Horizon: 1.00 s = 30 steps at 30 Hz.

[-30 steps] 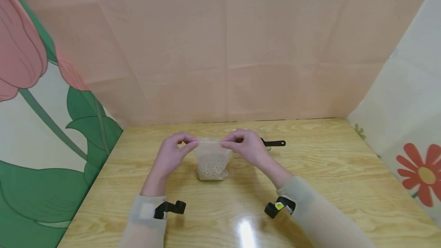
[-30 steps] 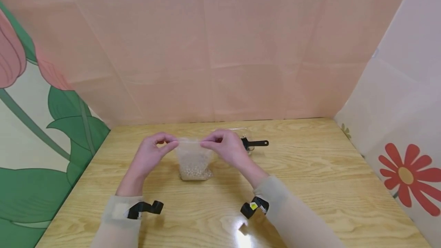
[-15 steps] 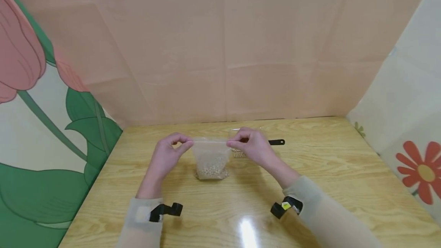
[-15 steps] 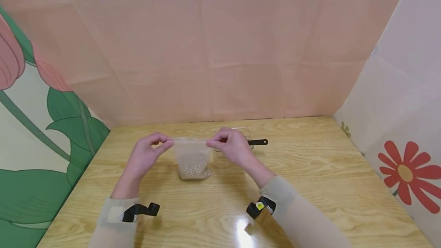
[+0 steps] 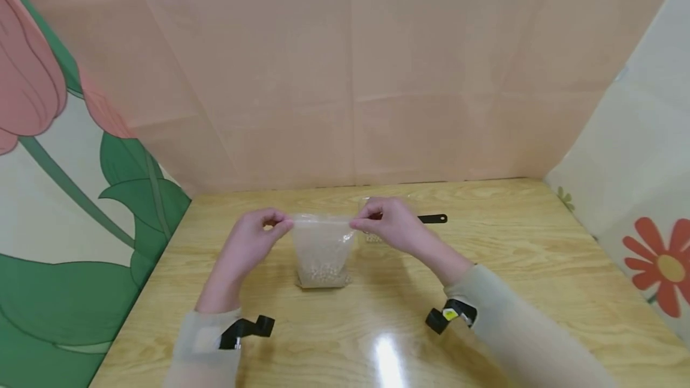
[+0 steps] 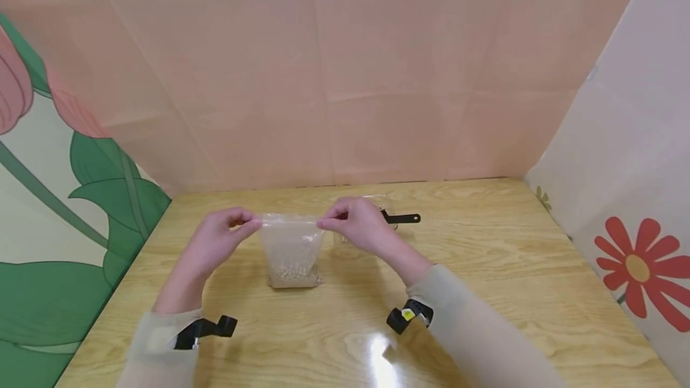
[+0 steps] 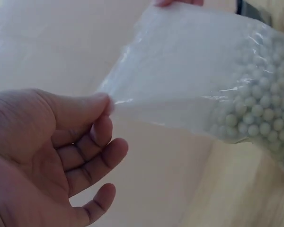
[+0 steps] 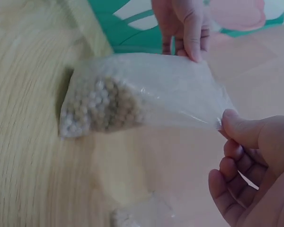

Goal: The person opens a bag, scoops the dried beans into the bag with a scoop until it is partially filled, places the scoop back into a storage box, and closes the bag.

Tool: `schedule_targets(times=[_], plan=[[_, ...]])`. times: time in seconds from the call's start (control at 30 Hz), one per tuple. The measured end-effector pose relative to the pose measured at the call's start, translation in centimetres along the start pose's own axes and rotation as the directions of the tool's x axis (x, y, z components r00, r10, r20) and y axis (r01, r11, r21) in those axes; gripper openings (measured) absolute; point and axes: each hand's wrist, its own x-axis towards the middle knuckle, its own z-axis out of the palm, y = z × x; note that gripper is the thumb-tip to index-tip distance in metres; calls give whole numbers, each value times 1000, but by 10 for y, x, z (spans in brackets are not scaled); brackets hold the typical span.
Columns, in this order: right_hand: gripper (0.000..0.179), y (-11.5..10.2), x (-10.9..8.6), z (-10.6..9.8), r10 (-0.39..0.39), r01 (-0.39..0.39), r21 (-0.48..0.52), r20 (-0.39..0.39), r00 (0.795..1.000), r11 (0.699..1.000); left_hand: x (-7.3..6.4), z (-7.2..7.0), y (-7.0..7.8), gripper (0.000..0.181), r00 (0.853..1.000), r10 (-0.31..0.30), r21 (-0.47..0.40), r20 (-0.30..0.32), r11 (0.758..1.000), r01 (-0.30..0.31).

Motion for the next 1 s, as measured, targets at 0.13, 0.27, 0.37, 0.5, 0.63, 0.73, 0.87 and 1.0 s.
schedule_targets(times=[0.13, 0.27, 0.37, 0.5, 0.63, 0.73, 0.87, 1.0], plan=[[12, 7, 17, 6, 25, -26, -43, -14, 1000, 999, 15, 5, -10, 26, 999, -38, 14, -13, 999, 38], [15, 13, 34, 11, 52, -55, -74, -50, 997, 996, 29, 8, -17, 30, 997, -63, 23, -43, 998, 64], [17, 18, 44, 15, 77, -81, -76, -58, 995, 994, 39, 14, -23, 29, 996, -59, 30, -65, 998, 61], [18, 25, 56, 19, 104, -109, -85, -64, 993, 990, 51, 22, -28, 27, 994, -67, 46, -90, 996, 72], [18, 33, 65, 22, 96, -107, -126, -86, 992, 986, 60, 30, -32, 27, 989, -95, 59, -113, 993, 102], [18, 40, 70, 26, 75, -94, -178, -112, 991, 979, 66, 36, -36, 26, 987, -105, 73, -123, 991, 114], [20, 47, 71, 30, 18, -53, -262, -135, 991, 963, 72, 45, -42, 27, 988, -97, 115, -121, 987, 111], [32, 48, 63, 29, -48, -5, -338, -147, 988, 941, 72, 51, -45, 38, 993, -91, 160, -73, 982, 102]])
